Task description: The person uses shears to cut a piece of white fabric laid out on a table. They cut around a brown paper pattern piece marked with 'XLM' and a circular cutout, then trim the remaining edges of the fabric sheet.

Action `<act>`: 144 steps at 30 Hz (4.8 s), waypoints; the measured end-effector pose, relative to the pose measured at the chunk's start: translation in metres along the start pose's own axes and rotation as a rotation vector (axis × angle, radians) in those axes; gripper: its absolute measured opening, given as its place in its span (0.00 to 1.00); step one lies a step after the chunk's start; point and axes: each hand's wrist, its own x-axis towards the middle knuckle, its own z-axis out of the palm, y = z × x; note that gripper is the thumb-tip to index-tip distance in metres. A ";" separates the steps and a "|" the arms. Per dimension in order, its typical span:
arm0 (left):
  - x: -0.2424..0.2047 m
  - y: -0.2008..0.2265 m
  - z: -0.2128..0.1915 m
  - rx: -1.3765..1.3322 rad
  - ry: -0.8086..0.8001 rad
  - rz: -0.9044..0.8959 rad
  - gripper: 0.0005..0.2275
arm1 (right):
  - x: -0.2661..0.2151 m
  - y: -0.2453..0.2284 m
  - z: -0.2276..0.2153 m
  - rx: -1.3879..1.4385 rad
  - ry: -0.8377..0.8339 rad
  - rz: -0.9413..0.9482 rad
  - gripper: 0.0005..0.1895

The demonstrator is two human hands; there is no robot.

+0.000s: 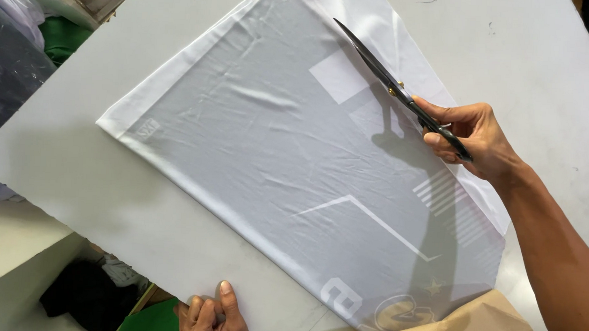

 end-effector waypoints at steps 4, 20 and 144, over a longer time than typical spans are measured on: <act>-0.007 -0.008 0.003 0.022 0.015 -0.013 0.24 | 0.008 0.001 0.000 -0.003 -0.022 -0.016 0.32; -0.008 -0.022 0.009 0.026 0.062 0.065 0.24 | 0.032 -0.018 0.016 0.009 -0.020 0.002 0.33; 0.375 -0.011 0.060 -0.367 -0.389 0.853 0.02 | -0.318 0.097 0.417 0.388 1.144 -0.108 0.39</act>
